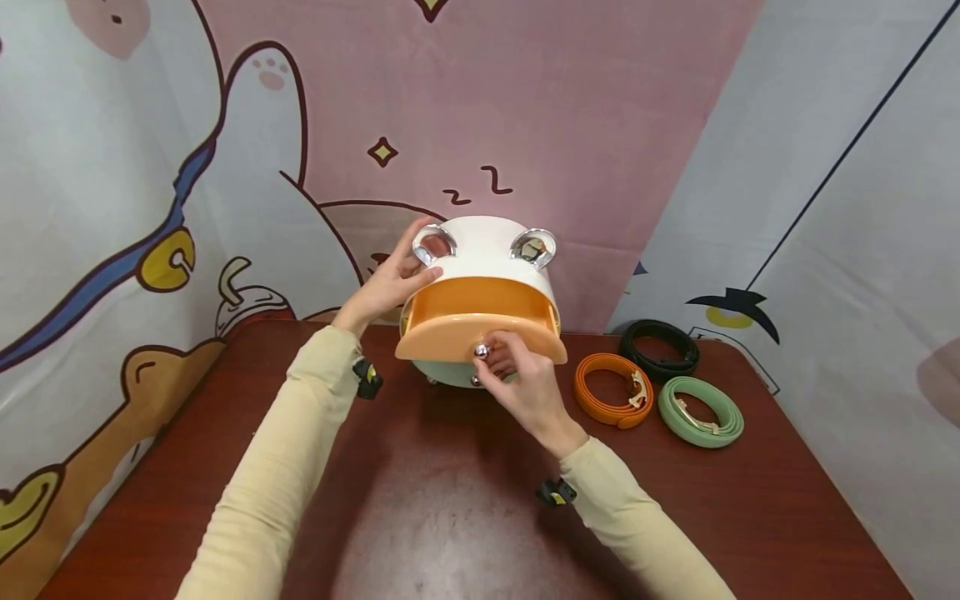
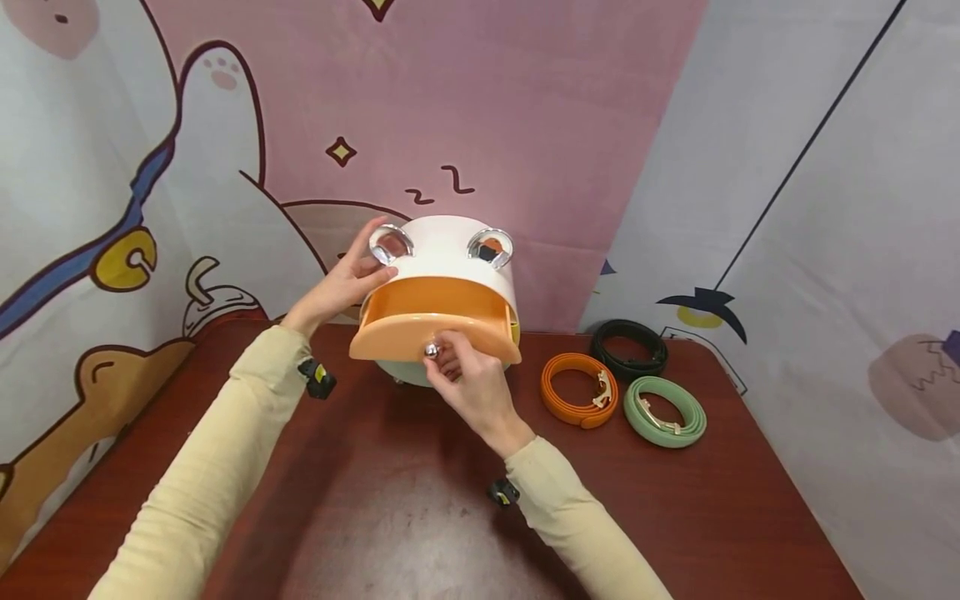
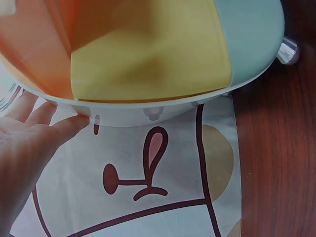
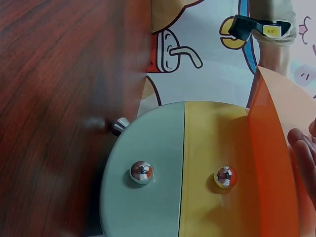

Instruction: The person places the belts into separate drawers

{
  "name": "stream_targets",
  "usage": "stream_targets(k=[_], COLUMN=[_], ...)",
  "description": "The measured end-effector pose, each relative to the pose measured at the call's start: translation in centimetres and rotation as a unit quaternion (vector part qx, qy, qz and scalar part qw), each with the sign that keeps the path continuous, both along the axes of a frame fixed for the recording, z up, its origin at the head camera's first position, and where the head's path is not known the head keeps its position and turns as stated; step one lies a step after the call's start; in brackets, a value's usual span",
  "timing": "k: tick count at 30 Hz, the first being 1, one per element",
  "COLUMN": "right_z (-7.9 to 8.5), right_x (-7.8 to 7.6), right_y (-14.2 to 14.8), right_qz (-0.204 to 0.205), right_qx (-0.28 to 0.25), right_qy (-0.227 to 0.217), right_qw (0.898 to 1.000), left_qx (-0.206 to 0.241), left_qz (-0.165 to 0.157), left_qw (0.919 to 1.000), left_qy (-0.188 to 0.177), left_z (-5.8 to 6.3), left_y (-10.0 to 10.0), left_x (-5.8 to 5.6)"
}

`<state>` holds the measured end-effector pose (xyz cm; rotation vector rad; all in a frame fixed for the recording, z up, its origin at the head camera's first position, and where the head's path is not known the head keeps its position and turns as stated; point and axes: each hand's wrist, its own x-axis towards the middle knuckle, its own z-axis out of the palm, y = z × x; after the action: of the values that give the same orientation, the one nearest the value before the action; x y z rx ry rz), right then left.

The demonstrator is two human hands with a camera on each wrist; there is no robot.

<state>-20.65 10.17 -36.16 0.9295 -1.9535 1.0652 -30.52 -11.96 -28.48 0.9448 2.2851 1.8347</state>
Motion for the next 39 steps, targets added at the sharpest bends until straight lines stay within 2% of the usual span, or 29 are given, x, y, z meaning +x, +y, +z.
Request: stream_targets(k=[10,23,35,39], right_z=[-0.1,-0.1,-0.3,-0.3], right_x=[0.6,1.2,1.9,2.1], right_y=[0.2,0.2,0.2,0.1], right_qz=[0.001,0.019,0.024,0.027], right_qx=[0.012,0.014,0.024,0.023], right_qy=[0.006,0.019,0.028,0.031], right_qw=[1.0,1.0,0.999,0.999], left_qx=[0.003,0.011,-0.007,-0.002], left_qz=[-0.006,-0.016,-0.01,-0.014], left_qw=[0.9999,0.9998,0.9996,0.9997], left_qy=[0.013,-0.001,0.025,0.019], left_z=[-0.1,-0.2,-0.1,0.0], left_y=[0.0,-0.2,-0.1,-0.1], left_x=[-0.1,-0.1,0.0,-0.1])
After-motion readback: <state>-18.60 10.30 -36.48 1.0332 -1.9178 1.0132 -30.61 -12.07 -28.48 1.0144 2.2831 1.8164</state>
